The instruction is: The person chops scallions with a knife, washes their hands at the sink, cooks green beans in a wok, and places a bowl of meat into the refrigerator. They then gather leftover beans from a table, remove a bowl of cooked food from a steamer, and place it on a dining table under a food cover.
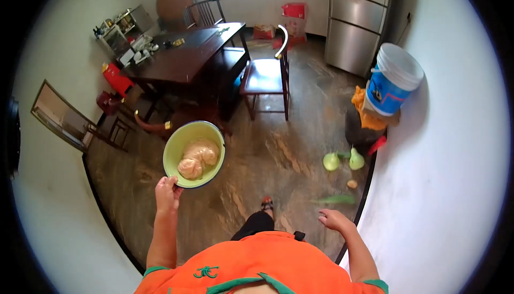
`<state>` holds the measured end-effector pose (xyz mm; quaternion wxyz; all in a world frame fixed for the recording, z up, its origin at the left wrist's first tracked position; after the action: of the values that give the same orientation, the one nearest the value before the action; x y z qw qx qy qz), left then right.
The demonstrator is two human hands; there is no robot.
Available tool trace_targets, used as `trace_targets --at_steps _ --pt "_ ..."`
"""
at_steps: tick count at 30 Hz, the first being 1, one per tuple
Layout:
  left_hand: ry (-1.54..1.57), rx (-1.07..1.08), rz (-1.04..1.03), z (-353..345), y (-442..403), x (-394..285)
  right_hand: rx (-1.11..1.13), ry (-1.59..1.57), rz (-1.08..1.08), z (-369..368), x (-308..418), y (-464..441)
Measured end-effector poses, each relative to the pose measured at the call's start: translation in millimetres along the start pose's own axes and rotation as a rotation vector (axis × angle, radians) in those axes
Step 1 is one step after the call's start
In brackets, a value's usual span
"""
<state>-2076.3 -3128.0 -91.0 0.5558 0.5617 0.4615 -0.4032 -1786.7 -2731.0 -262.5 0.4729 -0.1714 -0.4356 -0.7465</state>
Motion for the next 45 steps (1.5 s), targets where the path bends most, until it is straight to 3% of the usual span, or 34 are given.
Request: trace_targets --at_steps 2,3,7,11,15,20,22,26,35,45 --pt "0.020 0.027 0.012 -38 -62 -16 -0.203 0.092 -0.020 43 -8 -39" --pt "0.013 0.048 0.007 -60 -90 -24 -0.149 0.179 -0.232 70 12 -47" --pt "-0.019 0.116 -0.012 -160 -192 -70 -0.218 0.044 -0.153 123 3 -98" --pt "-0.019 0.159 -0.007 -268 -300 -89 -0.118 -0.068 -0.365 182 -8 -154" --pt "0.004 0.193 -0.055 -373 -396 -97 -0.139 -0.216 -0.228 280 -1 -241" --pt "0.063 0.095 -0.023 -502 -499 -113 -0.153 0.053 0.056 476 34 -389" --pt "0.057 0.095 -0.007 -547 -526 -125 -0.415 0.116 0.285 558 45 -446" --pt "0.084 0.101 -0.028 -635 -596 -139 -0.623 0.409 0.601 736 125 -558" --pt "0.065 0.150 -0.059 -828 -735 -155 -0.947 1.206 0.424 1049 192 -821" --pt "0.005 0.196 -0.004 -1022 -875 -169 -0.859 1.703 0.096 1282 218 -1007"
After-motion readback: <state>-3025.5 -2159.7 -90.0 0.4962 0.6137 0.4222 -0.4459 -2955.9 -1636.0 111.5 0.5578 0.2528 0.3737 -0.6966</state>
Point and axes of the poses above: each hand's wrist, its own y-axis away from the middle knuckle, its own z-axis out of the back of the hand, x = y × z, the point moved 5 cm from there along -y, towards the middle knuckle, and after that the axes turned 8 degrees about -y, right-handed, at the moved point
